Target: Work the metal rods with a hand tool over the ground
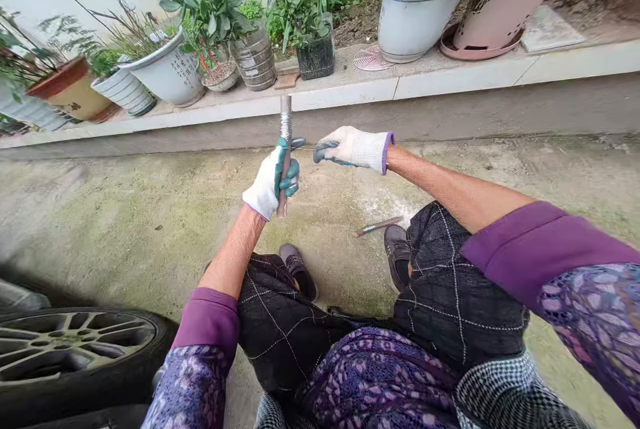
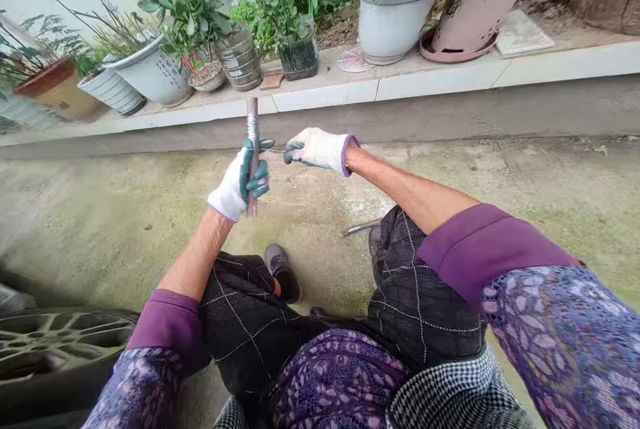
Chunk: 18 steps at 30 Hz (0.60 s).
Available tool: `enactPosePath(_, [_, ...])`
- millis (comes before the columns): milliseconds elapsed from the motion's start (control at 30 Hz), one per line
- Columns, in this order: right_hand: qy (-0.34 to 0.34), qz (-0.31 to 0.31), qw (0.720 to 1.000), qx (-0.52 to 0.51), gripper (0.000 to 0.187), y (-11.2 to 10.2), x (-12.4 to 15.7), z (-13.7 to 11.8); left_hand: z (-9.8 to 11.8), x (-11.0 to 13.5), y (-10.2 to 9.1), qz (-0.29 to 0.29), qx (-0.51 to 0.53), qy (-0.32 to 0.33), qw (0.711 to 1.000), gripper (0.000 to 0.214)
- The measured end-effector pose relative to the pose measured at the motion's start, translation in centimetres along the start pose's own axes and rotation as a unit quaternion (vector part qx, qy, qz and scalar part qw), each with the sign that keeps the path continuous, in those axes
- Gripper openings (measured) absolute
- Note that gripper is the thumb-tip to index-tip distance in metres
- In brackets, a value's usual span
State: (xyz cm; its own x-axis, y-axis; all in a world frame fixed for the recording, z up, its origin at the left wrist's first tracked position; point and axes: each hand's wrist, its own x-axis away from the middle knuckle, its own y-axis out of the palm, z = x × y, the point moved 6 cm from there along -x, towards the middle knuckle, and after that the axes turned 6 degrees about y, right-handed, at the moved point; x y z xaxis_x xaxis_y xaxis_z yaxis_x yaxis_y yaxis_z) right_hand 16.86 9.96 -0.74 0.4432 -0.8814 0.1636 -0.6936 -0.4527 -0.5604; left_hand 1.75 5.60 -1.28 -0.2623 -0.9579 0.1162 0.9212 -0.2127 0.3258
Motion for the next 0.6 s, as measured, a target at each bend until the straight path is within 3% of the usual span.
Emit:
enactPosePath(167, [-0.009, 0.001, 1.0, -0.003, 0.017, 0.4, 1.3, -1.2, 0.1, -0.5, -0.9, 0.051, -0.015, -0.002, 0.999, 0.034])
enactPosePath(400, [0.068, -0.088, 0.994, -0.021, 0.014, 0.3, 0.5, 2.1, 0.7, -0.3, -2.2, 0.064, 0.002, 0.003, 0.998, 0.028])
enactPosePath(600, [0.043, -0.087, 0.991, -0.089, 0.014, -0.8, 0.0, 2.8, 1.2, -0.5, -2.8, 0.084, -0.016, 0.025, 0.996, 0.027])
